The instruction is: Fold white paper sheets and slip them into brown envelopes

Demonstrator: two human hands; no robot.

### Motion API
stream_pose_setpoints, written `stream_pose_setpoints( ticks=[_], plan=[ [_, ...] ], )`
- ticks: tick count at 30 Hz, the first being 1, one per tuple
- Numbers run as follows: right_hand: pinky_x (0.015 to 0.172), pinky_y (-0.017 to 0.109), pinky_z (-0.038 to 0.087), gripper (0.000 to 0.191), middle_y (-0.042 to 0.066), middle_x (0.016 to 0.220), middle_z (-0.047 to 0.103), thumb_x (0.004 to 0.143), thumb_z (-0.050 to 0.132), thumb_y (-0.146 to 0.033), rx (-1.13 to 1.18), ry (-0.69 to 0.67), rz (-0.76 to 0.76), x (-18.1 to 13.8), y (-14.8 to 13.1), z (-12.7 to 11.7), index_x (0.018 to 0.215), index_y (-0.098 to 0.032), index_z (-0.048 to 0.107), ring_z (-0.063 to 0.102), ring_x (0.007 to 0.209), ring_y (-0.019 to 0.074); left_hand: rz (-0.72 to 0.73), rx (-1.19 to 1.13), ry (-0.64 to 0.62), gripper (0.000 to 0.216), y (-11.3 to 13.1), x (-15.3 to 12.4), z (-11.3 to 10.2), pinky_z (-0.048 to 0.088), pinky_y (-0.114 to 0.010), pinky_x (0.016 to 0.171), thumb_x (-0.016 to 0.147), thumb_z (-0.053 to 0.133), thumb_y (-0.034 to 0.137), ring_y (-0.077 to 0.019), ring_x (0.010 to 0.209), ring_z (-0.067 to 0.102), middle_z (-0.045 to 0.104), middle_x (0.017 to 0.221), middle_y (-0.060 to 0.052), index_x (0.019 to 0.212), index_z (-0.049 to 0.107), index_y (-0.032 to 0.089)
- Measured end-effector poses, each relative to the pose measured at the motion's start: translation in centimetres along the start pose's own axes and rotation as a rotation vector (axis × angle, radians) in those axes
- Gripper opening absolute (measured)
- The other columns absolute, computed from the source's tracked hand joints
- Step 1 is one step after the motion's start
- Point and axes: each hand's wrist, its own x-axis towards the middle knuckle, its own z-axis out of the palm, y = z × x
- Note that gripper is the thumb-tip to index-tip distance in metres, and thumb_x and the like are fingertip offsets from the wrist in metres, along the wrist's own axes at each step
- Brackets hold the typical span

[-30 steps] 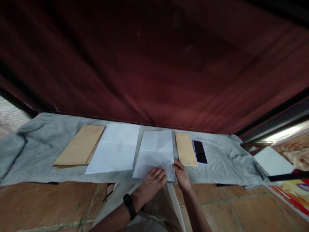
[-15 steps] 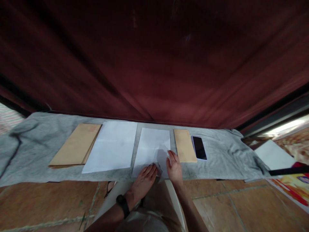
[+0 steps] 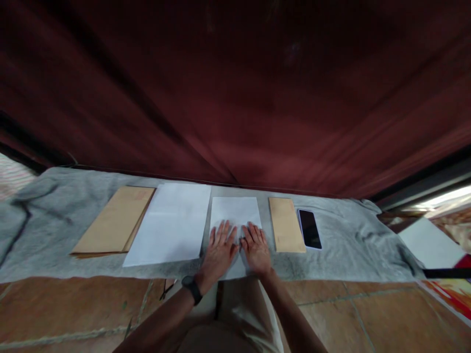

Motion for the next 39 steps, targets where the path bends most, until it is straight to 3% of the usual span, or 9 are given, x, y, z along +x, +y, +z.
stream_pose_setpoints(
  ticks=[4,12,18,24,30,39],
  plan=[
    [0.121,0.053,0.025,0.049,0.009,0.160,0.040,0.104,0.042,-0.031,-0.007,0.047,0.055,0.1,-0.6,0.6,0.152,-0.024,0.045,0.033,0.149,0.0284,-0.204,0.001,0.072,0.054,-1.9,3.1,1.4,0.030,-0.060,0.117,0.095,0.056,0.035,-0.0410,0.150,0.027,0.034,0.160,-0.024,0.143,0.049,0.010],
    [0.121,0.054,0.024,0.051,0.010,0.161,0.038,0.102,0.043,-0.031,-0.006,0.082,0.134,0.4,-0.9,0.9,0.153,-0.023,0.044,0.033,0.149,0.0303,-0.497,-0.246,0.177,0.042,-3.7,6.5,0.8,0.043,-0.048,0.111,0.092,0.051,0.014,-0.0332,0.138,0.047,0.042,0.153,-0.019,0.134,0.053,0.014],
    [0.120,0.056,0.025,0.051,0.012,0.160,0.039,0.102,0.042,-0.030,-0.020,0.091,0.159,0.2,-1.1,1.0,0.152,-0.021,0.045,0.034,0.148,0.0319,-0.593,-0.110,0.048,0.049,-4.3,8.1,-0.6,0.048,-0.046,0.097,0.087,0.054,0.021,-0.0317,0.109,0.065,0.066,0.112,-0.018,0.134,0.050,0.008],
    [0.118,0.054,0.028,0.050,0.014,0.158,0.042,0.102,0.043,-0.029,-0.059,0.130,0.148,-0.1,-1.1,1.2,0.150,-0.018,0.046,0.035,0.147,0.0323,-0.781,-0.119,-0.108,0.055,-5.4,9.8,-1.5,0.051,-0.037,0.089,0.087,0.059,0.031,-0.0306,0.107,0.068,0.069,0.114,-0.021,0.134,0.049,0.004],
    [0.116,0.055,0.031,0.048,0.016,0.157,0.043,0.102,0.044,-0.028,-0.078,0.182,0.119,-0.4,-1.0,1.3,0.148,-0.015,0.047,0.036,0.146,0.0317,-0.776,-0.213,-0.230,0.029,-6.9,11.2,-1.8,0.051,-0.027,0.074,0.086,0.062,0.040,-0.0250,0.093,0.073,0.077,0.096,-0.011,0.099,0.070,0.016],
    [0.117,0.055,0.033,0.051,0.016,0.158,0.041,0.102,0.043,-0.027,-0.049,0.171,0.087,1.2,-0.8,0.4,0.152,-0.015,0.042,0.032,0.149,0.0316,-0.782,-0.164,-0.210,0.026,-5.9,13.1,-2.0,0.050,-0.029,0.074,0.091,0.056,0.039,-0.0256,0.096,0.072,0.076,0.101,-0.009,0.102,0.071,0.022]
  ],
)
